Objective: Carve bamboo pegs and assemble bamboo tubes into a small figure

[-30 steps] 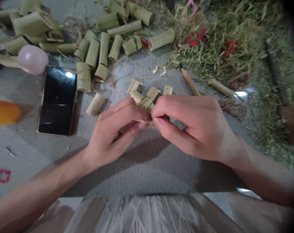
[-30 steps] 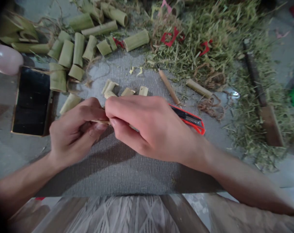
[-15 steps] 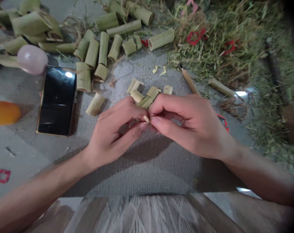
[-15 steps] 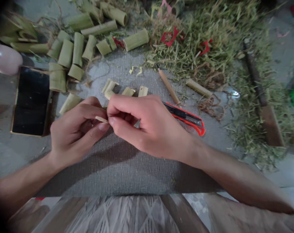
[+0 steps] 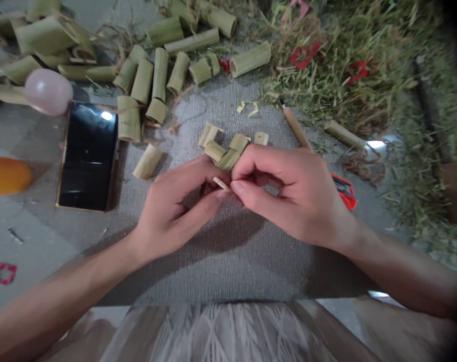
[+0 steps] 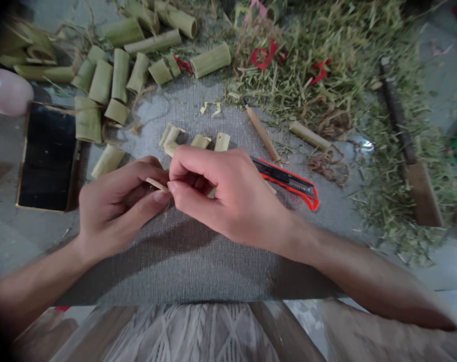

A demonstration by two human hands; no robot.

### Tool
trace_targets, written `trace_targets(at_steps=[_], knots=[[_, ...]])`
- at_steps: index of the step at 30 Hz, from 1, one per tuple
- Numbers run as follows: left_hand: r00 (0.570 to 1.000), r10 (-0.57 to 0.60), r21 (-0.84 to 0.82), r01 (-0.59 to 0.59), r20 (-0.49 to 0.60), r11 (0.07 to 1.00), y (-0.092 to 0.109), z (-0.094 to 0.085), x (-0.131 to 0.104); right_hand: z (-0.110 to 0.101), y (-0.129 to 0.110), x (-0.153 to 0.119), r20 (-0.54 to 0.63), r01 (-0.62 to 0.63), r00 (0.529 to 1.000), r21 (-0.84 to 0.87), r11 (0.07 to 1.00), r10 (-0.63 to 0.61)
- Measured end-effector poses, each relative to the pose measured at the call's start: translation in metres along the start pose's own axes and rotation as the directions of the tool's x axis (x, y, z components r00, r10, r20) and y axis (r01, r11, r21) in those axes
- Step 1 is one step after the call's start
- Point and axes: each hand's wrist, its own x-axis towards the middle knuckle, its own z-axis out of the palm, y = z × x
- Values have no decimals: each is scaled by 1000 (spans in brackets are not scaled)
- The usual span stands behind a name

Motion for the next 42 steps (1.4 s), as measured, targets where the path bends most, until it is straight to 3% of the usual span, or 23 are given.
trace_targets(at_steps=[18,34,42], knots=[[997,-66,-298,53,-33,953,-3,3,0,-1,2,-1,-12,49,999,-85,995,-50],[995,-93,-302,80,-28,950,-10,1,-3,0,2,-1,-35,48,998,-141,989,-53],[1000,-11,-277,4,-23,961,-9,0,2,1,2,-3,-82,71,993,-196,978,-88]])
